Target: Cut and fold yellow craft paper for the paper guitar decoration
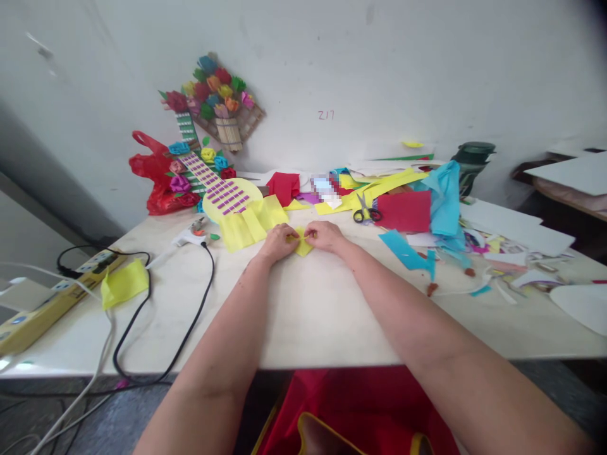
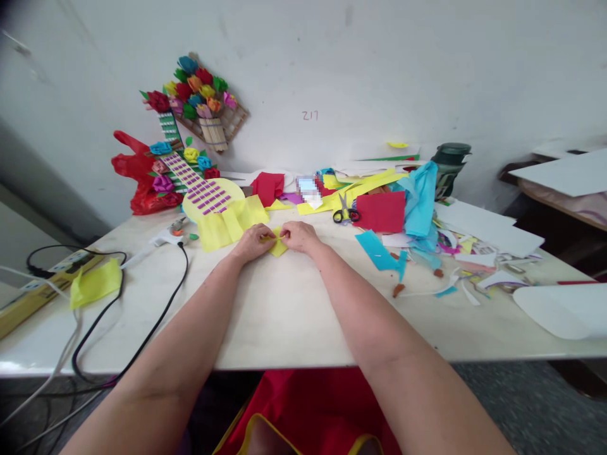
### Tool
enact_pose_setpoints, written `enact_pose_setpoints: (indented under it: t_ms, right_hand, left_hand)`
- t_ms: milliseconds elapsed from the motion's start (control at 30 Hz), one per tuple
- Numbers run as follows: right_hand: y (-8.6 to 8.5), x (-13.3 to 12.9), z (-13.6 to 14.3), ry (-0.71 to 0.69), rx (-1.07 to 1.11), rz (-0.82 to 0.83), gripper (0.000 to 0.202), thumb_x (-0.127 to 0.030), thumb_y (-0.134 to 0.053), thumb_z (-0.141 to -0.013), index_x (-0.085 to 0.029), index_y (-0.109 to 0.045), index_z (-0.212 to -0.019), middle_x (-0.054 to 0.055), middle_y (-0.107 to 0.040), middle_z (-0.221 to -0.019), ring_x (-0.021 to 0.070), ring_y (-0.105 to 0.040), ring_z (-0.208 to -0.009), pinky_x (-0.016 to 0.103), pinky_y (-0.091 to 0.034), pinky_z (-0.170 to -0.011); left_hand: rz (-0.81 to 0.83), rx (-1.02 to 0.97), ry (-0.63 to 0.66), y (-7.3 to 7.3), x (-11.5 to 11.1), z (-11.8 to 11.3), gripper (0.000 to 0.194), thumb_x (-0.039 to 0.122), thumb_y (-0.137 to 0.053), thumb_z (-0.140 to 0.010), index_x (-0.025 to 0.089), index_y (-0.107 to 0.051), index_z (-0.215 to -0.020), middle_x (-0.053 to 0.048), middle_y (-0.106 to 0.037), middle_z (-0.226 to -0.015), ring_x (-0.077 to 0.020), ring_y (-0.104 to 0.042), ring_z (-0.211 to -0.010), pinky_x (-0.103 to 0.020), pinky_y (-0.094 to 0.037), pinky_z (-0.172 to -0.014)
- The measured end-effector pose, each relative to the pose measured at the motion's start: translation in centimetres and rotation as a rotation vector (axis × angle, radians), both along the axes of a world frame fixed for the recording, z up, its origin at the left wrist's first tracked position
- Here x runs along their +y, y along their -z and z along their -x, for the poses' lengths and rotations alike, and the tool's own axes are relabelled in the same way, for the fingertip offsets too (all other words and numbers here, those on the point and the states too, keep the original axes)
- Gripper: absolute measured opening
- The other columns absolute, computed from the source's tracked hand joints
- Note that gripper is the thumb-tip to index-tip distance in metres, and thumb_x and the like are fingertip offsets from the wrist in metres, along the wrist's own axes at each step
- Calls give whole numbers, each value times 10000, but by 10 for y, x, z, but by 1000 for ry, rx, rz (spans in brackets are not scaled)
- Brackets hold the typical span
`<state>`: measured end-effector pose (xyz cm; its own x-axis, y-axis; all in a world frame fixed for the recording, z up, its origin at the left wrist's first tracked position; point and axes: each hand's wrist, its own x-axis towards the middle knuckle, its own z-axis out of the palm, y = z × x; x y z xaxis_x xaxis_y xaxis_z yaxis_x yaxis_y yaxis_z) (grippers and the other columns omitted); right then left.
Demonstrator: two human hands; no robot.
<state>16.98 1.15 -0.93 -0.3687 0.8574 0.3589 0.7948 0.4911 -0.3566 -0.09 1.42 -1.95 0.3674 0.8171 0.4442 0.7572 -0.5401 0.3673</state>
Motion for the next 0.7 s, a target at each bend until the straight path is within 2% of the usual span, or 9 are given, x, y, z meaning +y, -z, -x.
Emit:
enact_pose_setpoints:
  t_ms: [167,433,700]
  right_hand:
    - [0,0,-1,-20,25,94,142,-250,-561,-640,-232,-622,-768,-31,-640,-748,124,-550,-697,213,-365,-576]
    - [0,1,-3,-27,34,99,131,-253,-567,-628,-231,-621,-746,-38,-636,-723,116,-547,-673,208,-355,-560]
    - [1,3,-3,-61,-9,91,148,-265,-551,-652,-235,-633,-771,-33,-644,-772,119,-546,-686,205,-346,-552]
  left_hand:
    - [15,-15,-2,1,1,0,160,237,-534,-635,186,-638,-745,-51,-589,-811,-183,-523,-801,-311,-409,-780]
    - [56,-42,-6,0,0,0,197,286,-573,-610,182,-639,-764,-45,-592,-824,-179,-532,-797,-303,-417,-776]
    - [64,-53,-12,1,1,-1,196,256,-575,-612,184,-609,-791,-38,-589,-815,-168,-523,-765,-300,-412,-756]
